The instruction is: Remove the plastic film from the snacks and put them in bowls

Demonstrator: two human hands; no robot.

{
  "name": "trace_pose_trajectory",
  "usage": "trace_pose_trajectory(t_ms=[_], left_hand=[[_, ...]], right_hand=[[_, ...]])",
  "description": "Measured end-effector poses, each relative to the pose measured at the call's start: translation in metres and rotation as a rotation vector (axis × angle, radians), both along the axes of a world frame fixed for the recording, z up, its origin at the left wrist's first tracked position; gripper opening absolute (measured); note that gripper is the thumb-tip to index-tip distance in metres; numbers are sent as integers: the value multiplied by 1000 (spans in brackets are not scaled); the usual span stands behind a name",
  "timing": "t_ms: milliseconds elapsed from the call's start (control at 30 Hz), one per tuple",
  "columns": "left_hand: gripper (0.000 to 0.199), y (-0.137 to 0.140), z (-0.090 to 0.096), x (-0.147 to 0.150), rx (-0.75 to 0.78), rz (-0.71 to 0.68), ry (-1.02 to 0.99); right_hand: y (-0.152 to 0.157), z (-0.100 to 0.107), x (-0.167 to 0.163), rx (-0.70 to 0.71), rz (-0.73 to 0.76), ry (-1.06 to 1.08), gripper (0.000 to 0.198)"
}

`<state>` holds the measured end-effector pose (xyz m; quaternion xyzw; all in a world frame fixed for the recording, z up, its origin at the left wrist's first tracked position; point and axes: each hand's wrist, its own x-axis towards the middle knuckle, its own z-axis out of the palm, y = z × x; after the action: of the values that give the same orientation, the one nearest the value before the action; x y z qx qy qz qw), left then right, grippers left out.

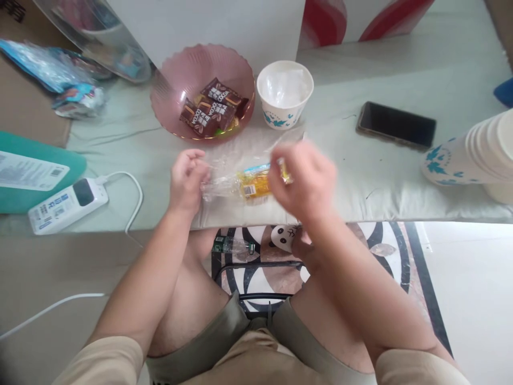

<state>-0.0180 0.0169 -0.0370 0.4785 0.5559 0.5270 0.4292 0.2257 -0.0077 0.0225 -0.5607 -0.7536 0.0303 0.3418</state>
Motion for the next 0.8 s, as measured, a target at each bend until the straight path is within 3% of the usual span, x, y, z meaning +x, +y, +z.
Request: trace_pose_trajectory(t_ms=[100, 167, 300, 400, 533, 700, 800], left_hand=[[23, 1, 4, 3, -51, -87, 177], [26, 2, 5, 6, -39, -39, 135], [35, 5, 6, 10, 6, 104, -101], [47, 7, 6, 7, 13, 129, -194], [57, 2, 7, 2, 0, -9, -202], [57, -10, 20, 2, -84, -248, -212], [57, -13, 26, 6, -50, -236, -184]], right_hand=[[-6, -12, -10, -134, 290, -138, 27], [-5, -21, -11, -177, 354, -220, 35], [-5, -26, -5, -185, 347, -333, 24], [-8, -22, -3, -180, 346, -346, 19], [-7, -14, 0, -251, 429, -130, 28], [-3, -17, 3, -342, 273, -2, 28], [-5, -20, 0, -416, 330, -12, 35]])
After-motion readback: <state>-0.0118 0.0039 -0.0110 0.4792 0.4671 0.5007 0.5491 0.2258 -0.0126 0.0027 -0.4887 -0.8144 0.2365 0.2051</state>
